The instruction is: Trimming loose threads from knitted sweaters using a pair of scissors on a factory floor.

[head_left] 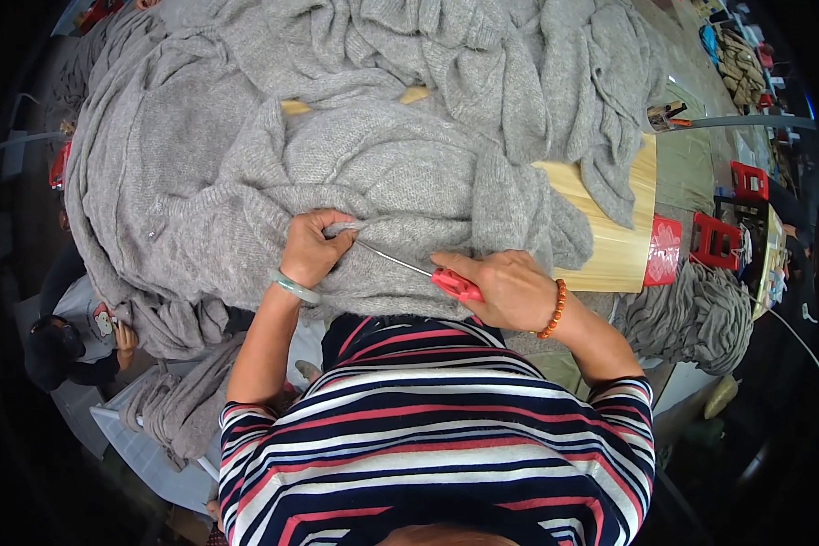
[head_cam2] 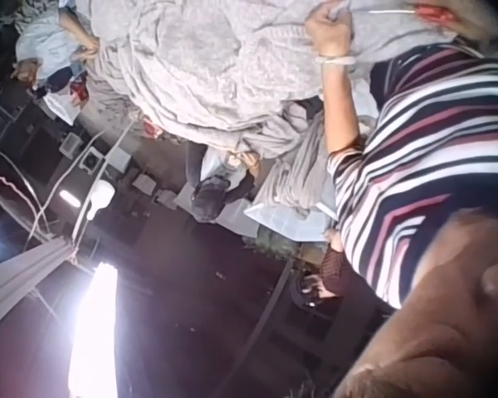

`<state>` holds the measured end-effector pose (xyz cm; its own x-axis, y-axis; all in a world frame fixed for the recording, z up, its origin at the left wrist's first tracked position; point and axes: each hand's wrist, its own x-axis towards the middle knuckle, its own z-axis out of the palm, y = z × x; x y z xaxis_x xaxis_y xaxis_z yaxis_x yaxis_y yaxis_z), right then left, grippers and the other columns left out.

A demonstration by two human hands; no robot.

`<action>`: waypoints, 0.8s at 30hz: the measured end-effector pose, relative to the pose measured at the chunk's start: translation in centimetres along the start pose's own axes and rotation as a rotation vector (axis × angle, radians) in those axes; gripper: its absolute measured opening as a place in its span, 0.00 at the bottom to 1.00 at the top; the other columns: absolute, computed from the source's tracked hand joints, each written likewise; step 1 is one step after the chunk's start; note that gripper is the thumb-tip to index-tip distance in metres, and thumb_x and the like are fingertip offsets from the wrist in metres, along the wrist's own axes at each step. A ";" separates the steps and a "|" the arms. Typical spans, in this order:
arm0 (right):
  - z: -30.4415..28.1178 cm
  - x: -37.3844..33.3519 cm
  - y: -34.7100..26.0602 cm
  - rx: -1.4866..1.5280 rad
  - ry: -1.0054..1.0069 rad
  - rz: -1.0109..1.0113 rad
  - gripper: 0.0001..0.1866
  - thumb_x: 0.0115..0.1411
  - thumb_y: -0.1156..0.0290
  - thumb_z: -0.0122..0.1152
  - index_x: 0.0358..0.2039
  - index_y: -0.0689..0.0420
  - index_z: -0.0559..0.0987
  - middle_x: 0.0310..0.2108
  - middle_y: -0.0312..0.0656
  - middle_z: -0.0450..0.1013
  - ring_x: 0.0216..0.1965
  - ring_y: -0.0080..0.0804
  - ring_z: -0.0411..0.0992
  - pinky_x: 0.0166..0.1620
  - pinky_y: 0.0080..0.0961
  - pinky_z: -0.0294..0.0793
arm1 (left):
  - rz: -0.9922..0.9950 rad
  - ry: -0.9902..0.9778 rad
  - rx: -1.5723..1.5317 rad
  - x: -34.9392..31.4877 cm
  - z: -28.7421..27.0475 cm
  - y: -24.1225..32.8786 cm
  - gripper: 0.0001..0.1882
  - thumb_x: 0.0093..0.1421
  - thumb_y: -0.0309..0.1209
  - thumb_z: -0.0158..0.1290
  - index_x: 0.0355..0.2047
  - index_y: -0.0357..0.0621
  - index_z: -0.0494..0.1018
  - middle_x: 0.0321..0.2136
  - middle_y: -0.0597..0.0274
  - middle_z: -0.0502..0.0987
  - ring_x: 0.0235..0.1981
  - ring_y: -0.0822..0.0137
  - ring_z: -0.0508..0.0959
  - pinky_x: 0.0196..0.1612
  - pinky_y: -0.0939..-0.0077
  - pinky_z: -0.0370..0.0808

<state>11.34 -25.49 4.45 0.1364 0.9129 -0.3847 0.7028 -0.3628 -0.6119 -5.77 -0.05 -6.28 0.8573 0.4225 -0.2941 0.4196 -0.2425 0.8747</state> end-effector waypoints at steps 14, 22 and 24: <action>1.9 1.1 4.0 0.345 0.035 -0.103 0.28 0.61 0.66 0.64 0.61 0.53 0.70 0.37 0.52 0.79 0.37 0.52 0.79 0.42 0.40 0.78 | -0.172 0.009 -1.052 1.0 -2.3 0.5 0.10 0.67 0.22 0.50 0.47 0.39 0.75 0.45 0.60 0.81 0.48 0.68 0.79 0.55 0.73 0.74; 3.6 -2.1 3.1 0.222 0.089 -0.027 0.30 0.56 0.73 0.64 0.60 0.54 0.71 0.44 0.52 0.76 0.44 0.55 0.76 0.47 0.42 0.77 | -0.343 0.036 -1.458 0.8 -0.6 -2.4 0.19 0.68 0.31 0.44 0.54 0.31 0.71 0.54 0.43 0.76 0.57 0.51 0.76 0.64 0.57 0.69; 3.4 -2.2 2.8 0.217 0.126 -0.040 0.29 0.57 0.72 0.64 0.60 0.54 0.71 0.43 0.52 0.76 0.44 0.55 0.76 0.47 0.42 0.77 | -0.356 0.007 -1.468 1.1 -0.1 -2.4 0.22 0.68 0.34 0.43 0.56 0.29 0.70 0.56 0.39 0.74 0.58 0.47 0.75 0.65 0.55 0.67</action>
<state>10.65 -29.20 1.22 0.2070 0.9384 -0.2766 0.5451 -0.3454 -0.7639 -5.87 1.09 -8.64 0.7750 0.2746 -0.5692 -0.0660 0.9309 0.3591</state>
